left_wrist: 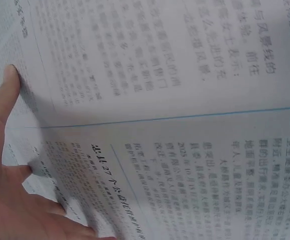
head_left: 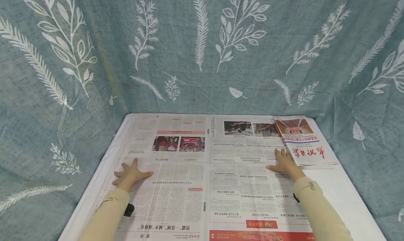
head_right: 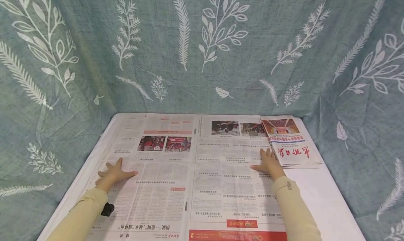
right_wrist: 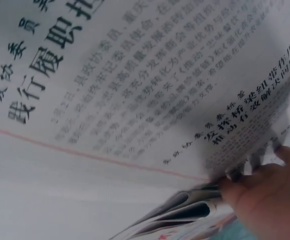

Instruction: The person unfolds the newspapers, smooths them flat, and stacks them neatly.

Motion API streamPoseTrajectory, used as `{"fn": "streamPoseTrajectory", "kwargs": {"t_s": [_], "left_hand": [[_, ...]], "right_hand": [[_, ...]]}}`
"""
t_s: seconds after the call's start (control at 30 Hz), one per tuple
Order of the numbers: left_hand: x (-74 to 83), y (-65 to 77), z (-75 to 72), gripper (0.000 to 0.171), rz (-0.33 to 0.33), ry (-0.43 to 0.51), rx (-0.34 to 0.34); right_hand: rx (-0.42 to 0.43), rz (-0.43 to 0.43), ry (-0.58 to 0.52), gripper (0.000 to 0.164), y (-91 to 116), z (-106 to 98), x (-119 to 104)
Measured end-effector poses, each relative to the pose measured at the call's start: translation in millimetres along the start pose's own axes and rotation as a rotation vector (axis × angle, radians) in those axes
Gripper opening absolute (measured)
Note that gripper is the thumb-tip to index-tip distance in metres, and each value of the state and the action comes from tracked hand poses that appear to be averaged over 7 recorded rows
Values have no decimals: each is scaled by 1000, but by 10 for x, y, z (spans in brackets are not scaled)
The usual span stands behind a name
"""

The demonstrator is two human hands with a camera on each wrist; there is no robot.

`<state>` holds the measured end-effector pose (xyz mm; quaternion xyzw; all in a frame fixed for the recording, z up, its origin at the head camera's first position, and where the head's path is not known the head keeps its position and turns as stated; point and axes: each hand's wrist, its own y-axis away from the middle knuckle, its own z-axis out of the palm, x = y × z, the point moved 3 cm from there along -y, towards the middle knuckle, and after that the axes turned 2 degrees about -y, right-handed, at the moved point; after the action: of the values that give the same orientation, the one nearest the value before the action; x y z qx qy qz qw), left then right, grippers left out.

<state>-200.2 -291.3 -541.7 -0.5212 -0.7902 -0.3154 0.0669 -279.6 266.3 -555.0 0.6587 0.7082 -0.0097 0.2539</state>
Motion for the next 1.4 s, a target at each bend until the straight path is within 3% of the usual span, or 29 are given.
{"fn": "streamPoseTrajectory", "kwargs": {"t_s": [0.33,0.6,1.4], "left_hand": [[-55,-33,-49,109,-13,21,-25],[-54,-35,-100,110,-13,10,-23],[-57,-37,-84,110,-22,-29,13]], "right_hand": [[-37,2,-42,110,-9,-26,-94],[-31,42,-11,106,-32,-47,-100],[-15,50,1,105,-17,-27,-105]]}}
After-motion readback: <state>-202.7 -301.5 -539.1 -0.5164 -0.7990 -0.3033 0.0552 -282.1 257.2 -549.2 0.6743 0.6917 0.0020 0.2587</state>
